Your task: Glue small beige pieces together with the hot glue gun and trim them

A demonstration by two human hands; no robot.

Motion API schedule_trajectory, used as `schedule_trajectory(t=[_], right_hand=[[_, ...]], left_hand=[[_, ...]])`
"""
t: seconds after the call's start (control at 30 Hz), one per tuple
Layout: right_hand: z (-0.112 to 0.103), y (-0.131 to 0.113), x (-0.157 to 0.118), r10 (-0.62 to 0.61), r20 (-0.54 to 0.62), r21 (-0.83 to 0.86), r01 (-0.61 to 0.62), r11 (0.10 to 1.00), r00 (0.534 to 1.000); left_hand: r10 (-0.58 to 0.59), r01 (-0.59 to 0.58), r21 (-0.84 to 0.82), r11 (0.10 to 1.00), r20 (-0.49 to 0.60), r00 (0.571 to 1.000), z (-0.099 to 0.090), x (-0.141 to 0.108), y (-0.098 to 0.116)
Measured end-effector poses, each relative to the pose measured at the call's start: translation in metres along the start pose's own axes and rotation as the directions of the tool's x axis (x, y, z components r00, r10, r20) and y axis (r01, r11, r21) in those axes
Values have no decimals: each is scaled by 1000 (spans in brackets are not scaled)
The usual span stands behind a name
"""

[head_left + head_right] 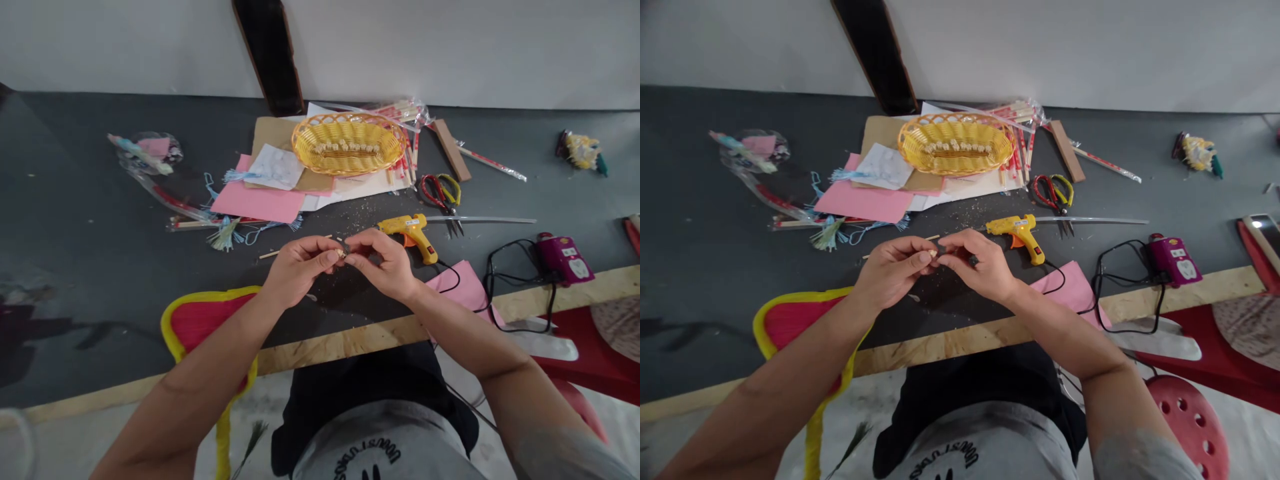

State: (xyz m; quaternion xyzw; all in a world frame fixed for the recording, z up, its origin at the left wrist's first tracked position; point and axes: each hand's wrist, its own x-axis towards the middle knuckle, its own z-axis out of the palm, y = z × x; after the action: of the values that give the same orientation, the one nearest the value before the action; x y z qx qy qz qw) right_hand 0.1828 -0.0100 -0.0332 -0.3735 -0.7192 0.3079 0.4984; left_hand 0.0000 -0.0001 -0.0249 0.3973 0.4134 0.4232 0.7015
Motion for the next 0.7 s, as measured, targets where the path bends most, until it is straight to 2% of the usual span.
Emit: schedule_trajectory(t=[0.23,0.4,0.57,0.7], right_hand=[[3,-1,-3,118,17,69,-119,991,993],[5,3,-5,168,50,119,-173,978,984],[6,3,-5,233,52,168,-239,957,971],[6,1,-3,334,62,251,-339,907,940]], left_hand=[[119,-106,246,964,-38,992,-8,-2,-8],[176,-160,379,911,-9,984,-8,-4,-6],[179,-166,339,926,-10,984,-12,-1,-13],[125,-127,164,978,25,992,-12,0,-16]])
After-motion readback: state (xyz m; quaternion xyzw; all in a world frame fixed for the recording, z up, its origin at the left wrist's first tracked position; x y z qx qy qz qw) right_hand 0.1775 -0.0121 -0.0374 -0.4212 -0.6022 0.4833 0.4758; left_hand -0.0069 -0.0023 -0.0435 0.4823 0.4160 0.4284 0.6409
